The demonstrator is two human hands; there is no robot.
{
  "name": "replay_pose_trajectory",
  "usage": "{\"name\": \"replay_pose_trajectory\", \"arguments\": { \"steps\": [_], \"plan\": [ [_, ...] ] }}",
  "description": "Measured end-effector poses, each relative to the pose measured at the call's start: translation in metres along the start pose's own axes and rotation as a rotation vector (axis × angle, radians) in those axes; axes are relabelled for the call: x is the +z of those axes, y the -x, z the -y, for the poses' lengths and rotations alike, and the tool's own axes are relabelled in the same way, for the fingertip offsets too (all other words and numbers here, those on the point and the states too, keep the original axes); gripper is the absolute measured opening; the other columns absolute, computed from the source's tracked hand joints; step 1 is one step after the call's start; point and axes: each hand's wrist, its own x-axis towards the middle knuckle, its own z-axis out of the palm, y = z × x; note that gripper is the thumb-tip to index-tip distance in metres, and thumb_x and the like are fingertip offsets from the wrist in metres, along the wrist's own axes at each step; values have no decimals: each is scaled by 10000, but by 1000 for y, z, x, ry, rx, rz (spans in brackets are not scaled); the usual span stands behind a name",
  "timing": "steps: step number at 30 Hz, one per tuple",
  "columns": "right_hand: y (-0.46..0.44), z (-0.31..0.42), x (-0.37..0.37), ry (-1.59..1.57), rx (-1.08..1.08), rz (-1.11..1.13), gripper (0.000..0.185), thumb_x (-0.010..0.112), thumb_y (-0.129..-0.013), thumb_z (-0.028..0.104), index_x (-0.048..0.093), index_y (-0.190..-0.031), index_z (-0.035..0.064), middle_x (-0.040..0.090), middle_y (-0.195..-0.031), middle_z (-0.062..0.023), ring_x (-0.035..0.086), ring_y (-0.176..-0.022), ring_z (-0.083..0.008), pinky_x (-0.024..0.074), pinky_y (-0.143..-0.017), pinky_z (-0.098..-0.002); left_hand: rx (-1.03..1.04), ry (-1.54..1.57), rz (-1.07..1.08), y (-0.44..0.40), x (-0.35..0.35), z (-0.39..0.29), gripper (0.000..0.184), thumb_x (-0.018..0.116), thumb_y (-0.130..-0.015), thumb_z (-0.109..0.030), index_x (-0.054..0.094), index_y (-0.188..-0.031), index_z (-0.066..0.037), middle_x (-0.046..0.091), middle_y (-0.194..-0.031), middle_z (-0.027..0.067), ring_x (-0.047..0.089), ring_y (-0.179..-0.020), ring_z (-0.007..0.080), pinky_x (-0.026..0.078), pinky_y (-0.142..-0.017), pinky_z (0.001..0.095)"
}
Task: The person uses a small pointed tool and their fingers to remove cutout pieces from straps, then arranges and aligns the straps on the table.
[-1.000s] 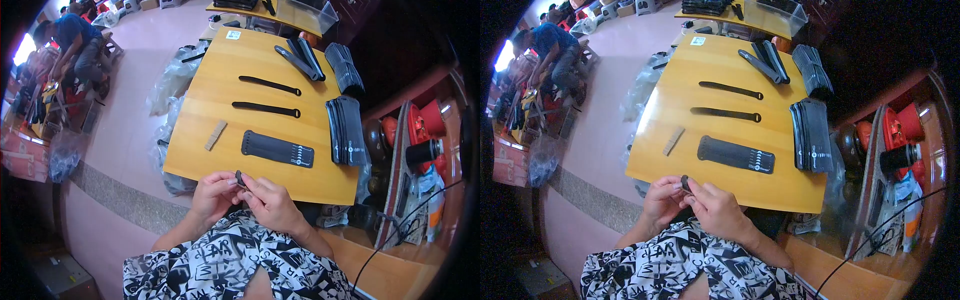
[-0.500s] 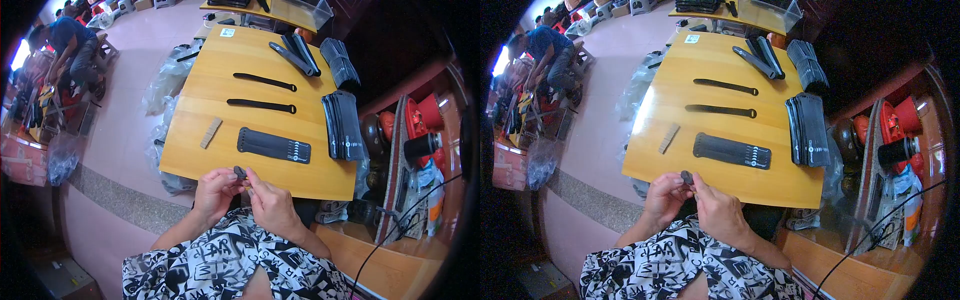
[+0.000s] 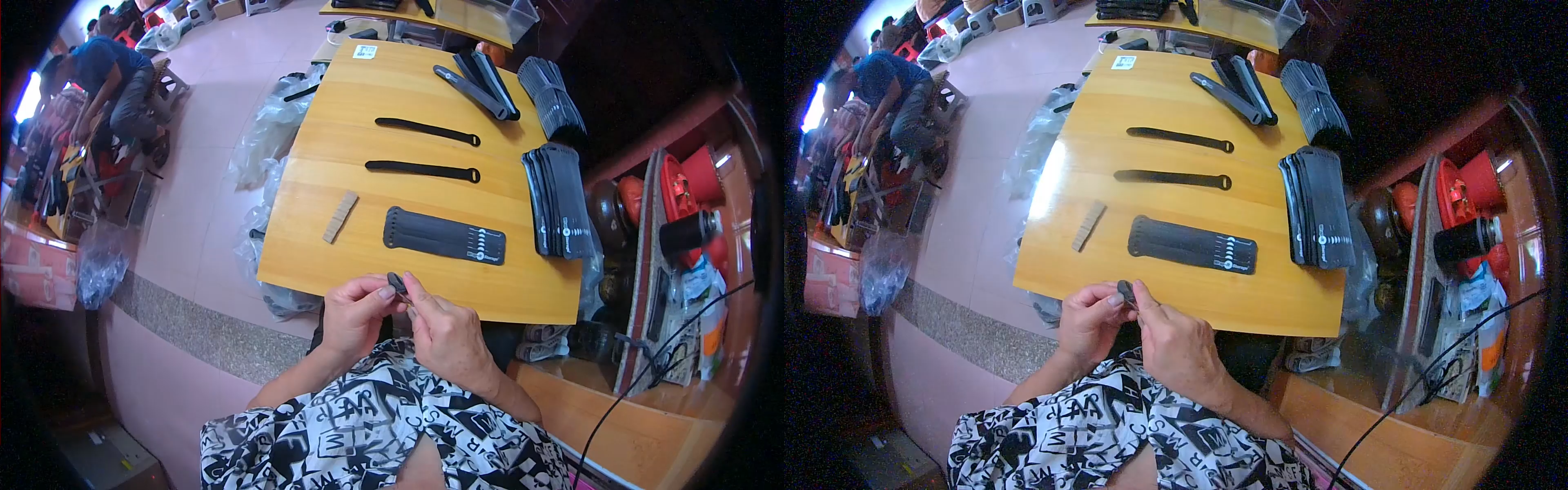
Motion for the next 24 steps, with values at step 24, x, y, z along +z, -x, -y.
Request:
{"name": "replay_pose_trajectory", "arguments": {
  "steps": [24],
  "plan": [
    [0,-1,-5,10,79,29,427,506,-772,-16,476,-1197,-49,604,-843,-221,606,-754,-348,481,-644,-395,-27,15,-38,-9,6,7,57,567,-788,39,614,-815,56,625,-873,152,623,-752,215,529,-723,317]
  ]
}}
